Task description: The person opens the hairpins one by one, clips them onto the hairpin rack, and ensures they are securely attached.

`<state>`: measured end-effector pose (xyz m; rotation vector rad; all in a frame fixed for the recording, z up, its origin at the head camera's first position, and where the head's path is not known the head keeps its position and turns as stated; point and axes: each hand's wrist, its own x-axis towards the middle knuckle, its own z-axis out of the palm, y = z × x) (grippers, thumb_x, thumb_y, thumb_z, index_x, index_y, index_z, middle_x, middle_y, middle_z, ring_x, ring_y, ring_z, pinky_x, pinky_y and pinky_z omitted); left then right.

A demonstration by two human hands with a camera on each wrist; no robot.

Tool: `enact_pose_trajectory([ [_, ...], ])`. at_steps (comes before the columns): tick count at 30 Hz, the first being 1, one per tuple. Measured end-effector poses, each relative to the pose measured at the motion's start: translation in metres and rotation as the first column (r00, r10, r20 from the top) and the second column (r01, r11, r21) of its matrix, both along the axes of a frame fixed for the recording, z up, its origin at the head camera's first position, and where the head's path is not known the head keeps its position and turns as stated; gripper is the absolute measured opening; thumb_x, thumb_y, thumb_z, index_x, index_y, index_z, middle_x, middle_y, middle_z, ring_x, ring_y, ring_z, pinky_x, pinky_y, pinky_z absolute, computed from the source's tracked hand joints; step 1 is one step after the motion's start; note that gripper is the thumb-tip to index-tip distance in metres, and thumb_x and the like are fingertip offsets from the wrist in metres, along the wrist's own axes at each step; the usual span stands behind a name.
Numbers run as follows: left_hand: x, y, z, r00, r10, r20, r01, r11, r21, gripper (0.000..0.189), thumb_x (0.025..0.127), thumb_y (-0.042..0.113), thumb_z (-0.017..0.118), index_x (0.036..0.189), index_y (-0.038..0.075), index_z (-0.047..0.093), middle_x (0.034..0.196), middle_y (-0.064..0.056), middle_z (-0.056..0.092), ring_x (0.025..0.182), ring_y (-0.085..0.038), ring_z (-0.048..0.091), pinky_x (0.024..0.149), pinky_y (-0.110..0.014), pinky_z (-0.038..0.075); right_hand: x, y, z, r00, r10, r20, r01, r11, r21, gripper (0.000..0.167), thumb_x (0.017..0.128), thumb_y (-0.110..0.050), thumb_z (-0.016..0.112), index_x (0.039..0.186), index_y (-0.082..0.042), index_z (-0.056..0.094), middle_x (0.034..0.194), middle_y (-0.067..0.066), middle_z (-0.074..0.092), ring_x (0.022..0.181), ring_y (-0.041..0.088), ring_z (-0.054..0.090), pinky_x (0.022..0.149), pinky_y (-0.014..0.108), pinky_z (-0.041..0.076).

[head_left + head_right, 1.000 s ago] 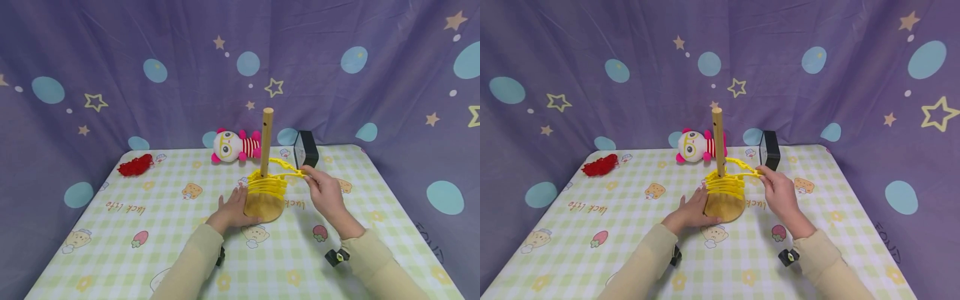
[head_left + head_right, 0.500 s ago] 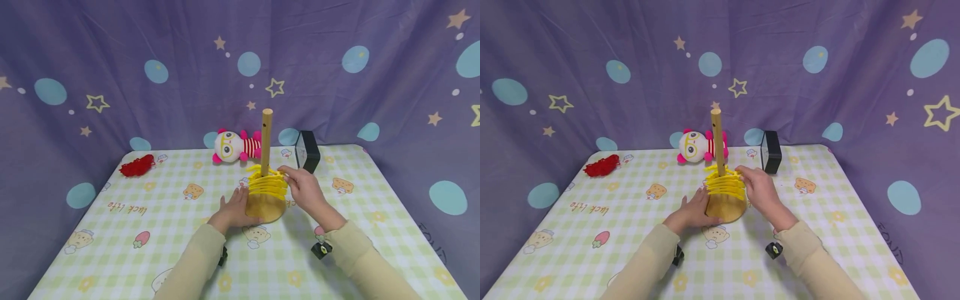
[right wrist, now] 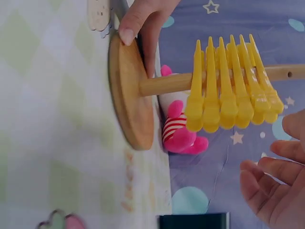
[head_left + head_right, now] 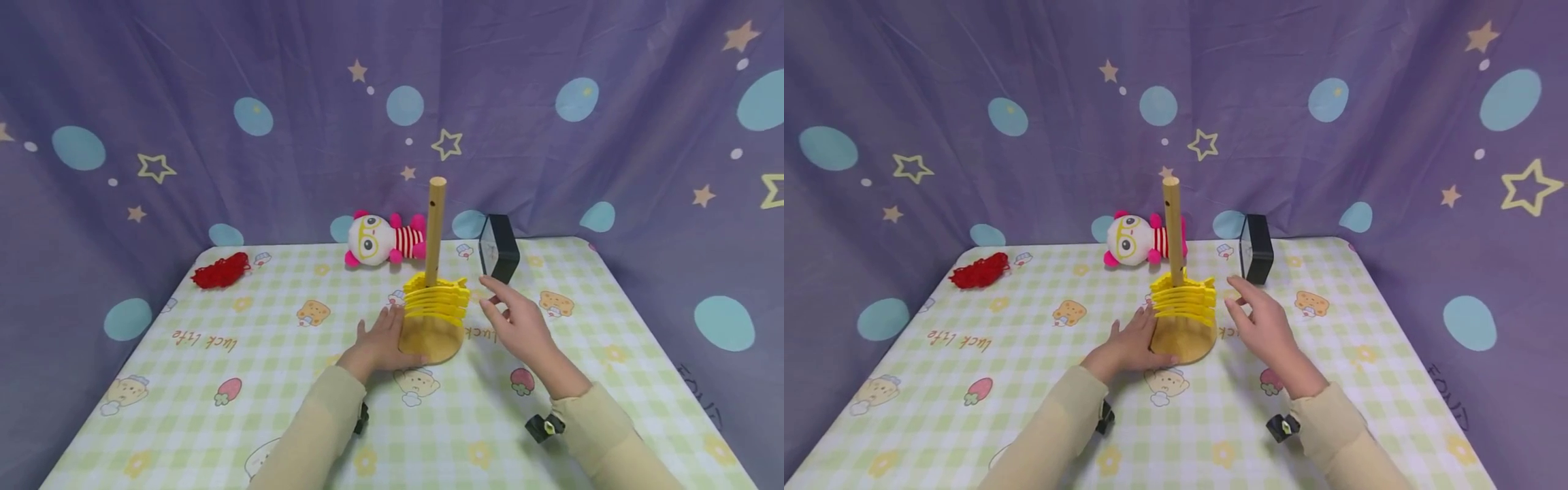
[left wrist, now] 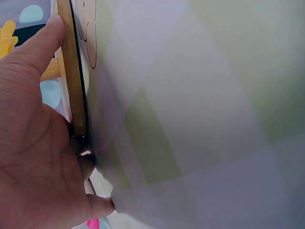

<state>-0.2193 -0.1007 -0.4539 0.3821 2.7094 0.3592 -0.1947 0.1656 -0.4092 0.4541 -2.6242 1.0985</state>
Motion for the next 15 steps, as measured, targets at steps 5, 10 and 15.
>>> enact_pose_trajectory([
  [5, 0.0, -0.002, -0.001, 1.0, 0.002, -0.003, -0.002, 0.999, 0.032, 0.116, 0.077, 0.076, 0.059, 0.158, 0.012, 0.006, 0.164, -0.007, 0.002, 0.15, -0.024, 0.003, 0.114, -0.062, 0.002, 0.004, 0.011, -0.015, 0.999, -0.038, -0.007, 0.038, 0.998, 0.04, 0.041, 0.1, -0.022, 0.056, 0.139, -0.006, 0.055, 0.144, 0.014, 0.05, 0.116, 0.032, 0.058, 0.089, 0.049, 0.051],
  [10, -0.004, -0.01, -0.001, 0.999, 0.052, -0.01, -0.05, 0.986, 0.161, 0.115, 0.08, 0.074, 0.058, 0.158, 0.01, 0.002, 0.163, -0.008, 0.009, 0.149, -0.026, 0.01, 0.115, -0.06, 0.003, 0.003, 0.019, -0.026, 0.993, -0.097, -0.065, 0.108, 0.974, 0.198, 0.042, 0.099, -0.022, 0.057, 0.134, 0.001, 0.056, 0.142, 0.021, 0.049, 0.128, 0.04, 0.046, 0.103, 0.059, 0.036],
  [15, -0.006, -0.022, -0.001, 0.994, 0.073, -0.08, -0.054, 0.975, 0.214, 0.102, 0.088, 0.066, 0.055, 0.158, 0.009, 0.008, 0.162, -0.01, 0.013, 0.148, -0.026, 0.013, 0.115, -0.06, 0.001, -0.002, 0.023, -0.028, 0.995, -0.095, -0.01, 0.095, 0.964, 0.25, 0.053, 0.101, -0.03, 0.054, 0.142, 0.003, 0.046, 0.148, 0.024, 0.04, 0.137, 0.042, 0.034, 0.11, 0.058, 0.027],
])
